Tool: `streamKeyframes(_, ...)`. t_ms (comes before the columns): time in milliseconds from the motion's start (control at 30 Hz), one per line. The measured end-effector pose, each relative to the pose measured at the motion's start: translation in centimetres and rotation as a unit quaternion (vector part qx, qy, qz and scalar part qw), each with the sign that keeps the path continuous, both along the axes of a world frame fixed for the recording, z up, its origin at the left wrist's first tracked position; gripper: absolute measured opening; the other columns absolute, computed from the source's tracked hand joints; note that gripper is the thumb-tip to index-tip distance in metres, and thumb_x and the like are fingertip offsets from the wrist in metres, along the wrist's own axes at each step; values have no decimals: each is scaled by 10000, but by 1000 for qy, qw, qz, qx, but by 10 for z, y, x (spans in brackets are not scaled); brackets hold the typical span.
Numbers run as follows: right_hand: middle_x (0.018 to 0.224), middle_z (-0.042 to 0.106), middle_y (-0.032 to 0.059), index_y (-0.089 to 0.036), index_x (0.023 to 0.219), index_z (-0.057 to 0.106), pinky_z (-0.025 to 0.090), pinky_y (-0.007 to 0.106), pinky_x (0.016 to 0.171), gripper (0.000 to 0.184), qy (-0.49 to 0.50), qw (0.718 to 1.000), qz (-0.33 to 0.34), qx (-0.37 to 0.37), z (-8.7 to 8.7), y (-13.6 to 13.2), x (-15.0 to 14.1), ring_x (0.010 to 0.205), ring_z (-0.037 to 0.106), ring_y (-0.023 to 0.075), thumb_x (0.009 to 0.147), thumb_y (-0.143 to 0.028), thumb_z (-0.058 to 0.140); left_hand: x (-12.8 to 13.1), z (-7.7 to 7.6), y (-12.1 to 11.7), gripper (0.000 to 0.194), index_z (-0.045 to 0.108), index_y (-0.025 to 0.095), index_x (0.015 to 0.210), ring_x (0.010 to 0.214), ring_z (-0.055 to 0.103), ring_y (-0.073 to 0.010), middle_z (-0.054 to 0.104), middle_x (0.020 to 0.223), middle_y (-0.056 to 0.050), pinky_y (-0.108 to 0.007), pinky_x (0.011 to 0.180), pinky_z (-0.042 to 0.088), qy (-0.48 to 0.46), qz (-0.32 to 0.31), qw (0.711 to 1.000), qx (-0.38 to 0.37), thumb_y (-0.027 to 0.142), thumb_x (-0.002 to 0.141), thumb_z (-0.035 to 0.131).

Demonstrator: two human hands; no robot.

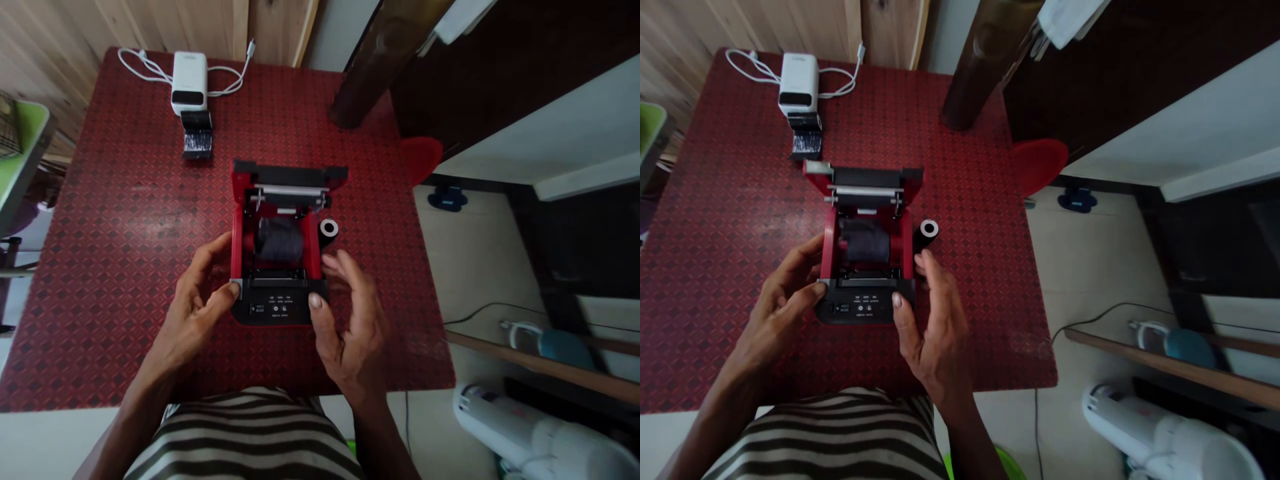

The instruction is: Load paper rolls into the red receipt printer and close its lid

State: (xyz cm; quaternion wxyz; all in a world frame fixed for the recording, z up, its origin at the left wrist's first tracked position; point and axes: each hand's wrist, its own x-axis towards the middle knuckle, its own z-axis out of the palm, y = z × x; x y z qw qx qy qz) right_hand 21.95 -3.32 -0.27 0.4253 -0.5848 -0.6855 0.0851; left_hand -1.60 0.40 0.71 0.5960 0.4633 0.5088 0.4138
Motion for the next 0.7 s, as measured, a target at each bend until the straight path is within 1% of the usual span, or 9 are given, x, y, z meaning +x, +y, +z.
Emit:
streamKeyframes(67,1391,807,158,-254,1648,594,732,501,985,544,-14,1000,-3,10,10,5,3,1223,820,317,1113,-274,691,0,0,0,629,634,335,1626,1510,660,-384,701,1642,-77,-557,1227,568,-14,1,1000,-12,446,1027,789)
streamKeyframes(133,1337,832,132,-263,1535,684,722,487,992,435,-40,999,-4,34,21,13,5,1200,826,304,1103,-230,710,0,-2,1,640,637,335,1622,1513,650,-379,687,1657,-73,-545,1230,557,-25,4,1000,-13,447,1013,799)
streamKeyframes(200,1283,858,103,-269,1447,731,705,471,1019,362,-67,996,12,49,32,23,4,1178,833,283,1101,-165,708,0,-6,0,651,635,339,1626,1493,657,-367,670,1676,-68,-521,1209,561,-35,8,999,-8,455,1009,808)
streamKeyframes(267,1238,874,87,-260,1389,747,693,451,1035,332,-91,993,46,53,40,35,0,1152,839,258,1102,-103,694,0,-9,0,661,635,332,1626,1453,679,-357,666,1676,-74,-508,1191,565,-40,10,999,-4,469,1006,820)
streamKeyframes(367,1231,883,98,-219,1329,766,682,440,1065,299,-129,985,103,43,43,52,-7,1144,837,244,1107,-48,661,-1,-13,0,658,642,314,1607,1422,695,-347,685,1640,-85,-513,1217,544,-46,7,999,2,484,1003,839)
streamKeyframes(433,1260,883,111,-197,1319,780,678,459,1074,306,-163,977,138,19,42,63,-13,1146,833,255,1108,-29,636,-2,-13,0,646,639,311,1601,1423,697,-345,694,1617,-86,-520,1234,535,-51,4,999,4,485,1011,837)
streamKeyframes(500,1274,879,117,-190,1297,797,676,479,1055,306,-202,965,166,-31,42,73,-18,1136,829,275,1094,-21,642,-3,-14,1,646,634,311,1602,1420,700,-349,699,1605,-90,-528,1233,538,-49,2,999,7,491,1014,833)
streamKeyframes(600,1210,875,115,-185,1206,813,662,467,990,229,-265,938,189,-120,44,85,-25,1081,823,291,1051,-40,727,-3,-14,0,662,627,315,1611,1421,699,-363,694,1618,-100,-548,1231,538,-39,-1,999,8,509,1010,826)
streamKeyframes(700,1136,869,101,-192,1138,804,626,455,997,175,-310,914,208,-160,47,96,-32,1089,817,299,1022,-62,788,-3,-14,1,663,625,318,1614,1442,689,-378,695,1621,-104,-574,1250,525,-34,-2,999,8,513,1011,817)
